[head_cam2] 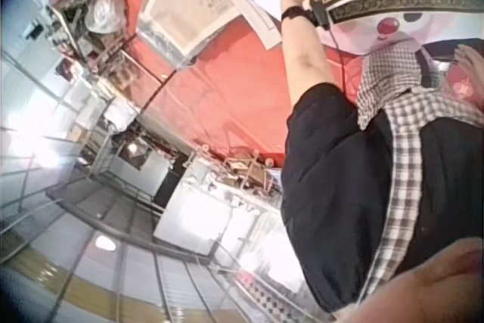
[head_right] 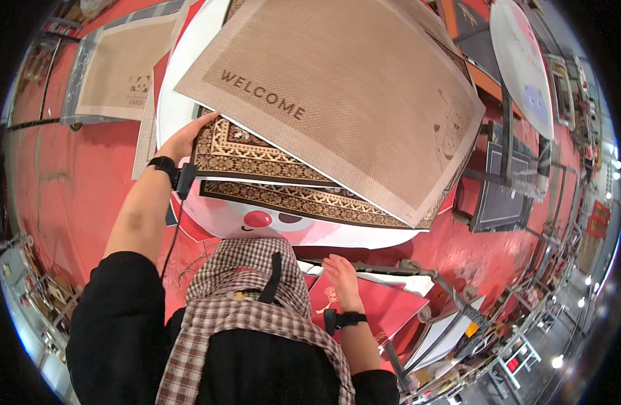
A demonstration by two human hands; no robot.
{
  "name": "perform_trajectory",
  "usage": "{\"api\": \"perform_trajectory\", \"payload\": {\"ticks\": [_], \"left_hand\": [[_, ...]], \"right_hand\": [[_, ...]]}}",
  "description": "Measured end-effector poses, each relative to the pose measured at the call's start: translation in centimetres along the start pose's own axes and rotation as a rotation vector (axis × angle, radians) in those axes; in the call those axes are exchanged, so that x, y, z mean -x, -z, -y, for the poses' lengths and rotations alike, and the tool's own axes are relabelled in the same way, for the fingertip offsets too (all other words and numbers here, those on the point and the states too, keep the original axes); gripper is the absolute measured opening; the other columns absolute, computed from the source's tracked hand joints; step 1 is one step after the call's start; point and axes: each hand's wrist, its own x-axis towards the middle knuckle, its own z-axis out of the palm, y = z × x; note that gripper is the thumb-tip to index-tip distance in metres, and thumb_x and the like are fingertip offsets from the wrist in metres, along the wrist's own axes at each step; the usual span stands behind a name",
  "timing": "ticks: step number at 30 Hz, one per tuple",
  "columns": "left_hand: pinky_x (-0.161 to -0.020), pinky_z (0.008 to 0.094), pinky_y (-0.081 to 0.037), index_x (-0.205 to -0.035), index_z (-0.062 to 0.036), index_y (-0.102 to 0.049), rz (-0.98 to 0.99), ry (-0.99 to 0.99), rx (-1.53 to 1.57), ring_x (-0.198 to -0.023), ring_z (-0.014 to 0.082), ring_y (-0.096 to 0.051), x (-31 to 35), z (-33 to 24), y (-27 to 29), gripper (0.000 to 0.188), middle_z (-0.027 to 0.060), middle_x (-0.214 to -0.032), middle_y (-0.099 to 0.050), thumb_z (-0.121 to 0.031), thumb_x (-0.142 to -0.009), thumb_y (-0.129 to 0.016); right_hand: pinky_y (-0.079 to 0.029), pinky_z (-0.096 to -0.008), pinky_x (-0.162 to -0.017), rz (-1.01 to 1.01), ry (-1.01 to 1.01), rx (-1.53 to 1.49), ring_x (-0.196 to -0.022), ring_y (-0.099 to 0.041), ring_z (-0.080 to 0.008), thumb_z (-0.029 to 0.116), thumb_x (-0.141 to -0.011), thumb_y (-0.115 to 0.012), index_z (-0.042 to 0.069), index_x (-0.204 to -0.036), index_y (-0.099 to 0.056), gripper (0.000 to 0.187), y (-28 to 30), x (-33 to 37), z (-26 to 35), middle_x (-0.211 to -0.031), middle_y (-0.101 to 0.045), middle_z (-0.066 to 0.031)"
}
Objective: Sorting and stacking various printed floor mats in a warehouse environment.
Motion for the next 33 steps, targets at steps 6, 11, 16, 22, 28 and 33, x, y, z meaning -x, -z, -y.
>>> {"api": "perform_trajectory", "payload": {"ticks": [6, 11, 16, 22, 28, 33], "left_hand": [[-0.073, 0.0283, -0.043, -0.102, 0.0032, -0.057, -0.190, -0.237, -0.693, -0.081, 0.0175, -0.057, 1.6, -0.5, -0.8, 0.044, 0.0083, -0.095, -0.061, -0.034, -0.080, -0.058], [-0.078, 0.0285, -0.041, -0.105, 0.0057, -0.053, -0.303, -0.434, -0.768, -0.087, 0.0190, -0.055, 14.1, 1.1, -7.4, 0.036, 0.0097, -0.098, -0.059, -0.022, -0.082, -0.056], [-0.084, 0.0322, -0.041, -0.123, -0.0004, -0.038, -0.176, -0.446, -0.447, -0.101, 0.0176, -0.049, 22.0, 6.0, -7.8, 0.042, 0.0085, -0.114, -0.050, -0.011, -0.085, -0.051], [-0.069, 0.0284, -0.044, -0.105, 0.0046, -0.052, -0.261, -0.458, -0.496, -0.080, 0.0135, -0.054, 18.7, 8.7, -2.4, 0.028, 0.0056, -0.095, -0.059, -0.013, -0.084, -0.051], [-0.064, 0.0302, -0.044, -0.099, 0.0075, -0.054, -0.297, -0.519, -0.506, -0.073, 0.0142, -0.053, 19.6, 3.9, 0.8, 0.026, 0.0085, -0.087, -0.059, -0.014, -0.083, -0.053], [-0.061, 0.0282, -0.045, -0.095, 0.0054, -0.058, -0.194, -0.610, -0.451, -0.069, 0.0109, -0.053, 26.3, 2.3, 6.2, 0.021, 0.0058, -0.083, -0.061, -0.012, -0.083, -0.054]], "right_hand": [[-0.029, -0.0417, -0.099, 0.118, 0.007, -0.434, -0.118, -0.036, -0.0322, 0.046, -0.086, -0.044, -0.001, -0.131, -0.019, 0.070, -0.7, -6.7, 1.7, -0.131, -0.031, -0.0214], [-0.021, -0.0435, -0.103, 0.034, -0.001, -0.912, -0.123, -0.028, -0.0327, 0.057, -0.071, -0.058, -0.007, -0.130, -0.016, 0.097, -1.0, -7.7, 6.3, -0.134, -0.027, -0.0197], [-0.027, -0.0485, -0.098, 0.192, 0.268, -1.002, -0.115, -0.039, -0.0312, 0.051, -0.081, -0.044, 0.013, -0.122, -0.044, 0.057, 7.0, -7.9, 5.4, -0.126, -0.043, -0.0076], [-0.047, -0.0394, -0.078, -0.222, 0.424, -0.507, -0.090, -0.057, -0.0263, 0.026, -0.078, -0.059, 0.003, -0.107, -0.054, 0.038, 9.1, -5.0, 10.3, -0.104, -0.058, -0.0101], [-0.042, -0.0289, -0.078, -0.515, 1.052, 0.152, -0.085, -0.054, -0.0157, 0.012, -0.080, -0.060, -0.010, -0.106, -0.047, 0.036, -5.9, 10.6, 16.0, -0.099, -0.056, -0.0106], [-0.043, -0.0272, -0.077, -0.229, 1.171, 0.250, -0.084, -0.053, -0.0135, 0.003, -0.077, -0.061, -0.004, -0.115, -0.036, 0.046, -17.9, 19.5, 10.2, -0.104, -0.052, -0.0093]]}}
